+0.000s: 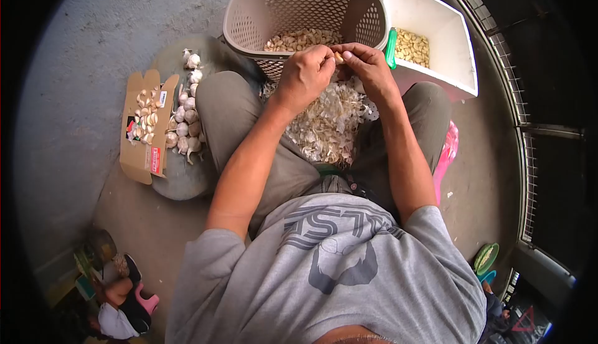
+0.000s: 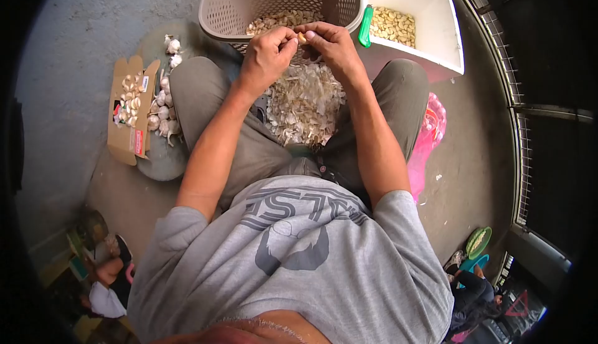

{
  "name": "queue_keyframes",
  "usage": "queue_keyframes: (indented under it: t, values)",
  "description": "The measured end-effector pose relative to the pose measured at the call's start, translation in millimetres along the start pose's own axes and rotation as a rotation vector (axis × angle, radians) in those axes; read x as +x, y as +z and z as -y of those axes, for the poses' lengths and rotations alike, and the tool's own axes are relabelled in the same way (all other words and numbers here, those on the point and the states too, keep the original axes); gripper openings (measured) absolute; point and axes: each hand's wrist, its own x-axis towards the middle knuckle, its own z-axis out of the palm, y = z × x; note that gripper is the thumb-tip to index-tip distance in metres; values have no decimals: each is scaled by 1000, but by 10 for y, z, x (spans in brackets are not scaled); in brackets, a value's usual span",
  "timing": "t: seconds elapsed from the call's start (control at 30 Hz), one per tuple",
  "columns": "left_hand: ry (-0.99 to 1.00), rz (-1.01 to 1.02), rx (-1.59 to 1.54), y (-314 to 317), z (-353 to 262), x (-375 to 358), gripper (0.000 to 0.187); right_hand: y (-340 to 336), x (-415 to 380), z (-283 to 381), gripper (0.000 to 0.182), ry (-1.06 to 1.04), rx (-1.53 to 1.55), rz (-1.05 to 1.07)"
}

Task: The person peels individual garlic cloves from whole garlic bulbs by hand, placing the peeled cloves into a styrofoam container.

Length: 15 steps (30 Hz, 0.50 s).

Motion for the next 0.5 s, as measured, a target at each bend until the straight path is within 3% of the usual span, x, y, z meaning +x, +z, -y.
queue_keyframes:
  t: [0.17, 0.5]
  values:
    - [68, 3, 35, 8, 20, 12, 9, 11, 9, 12, 26, -2, -52, 2]
    - [1, -1, 37, -6, -8, -2, 11, 2, -3, 35, 25, 24, 30, -31]
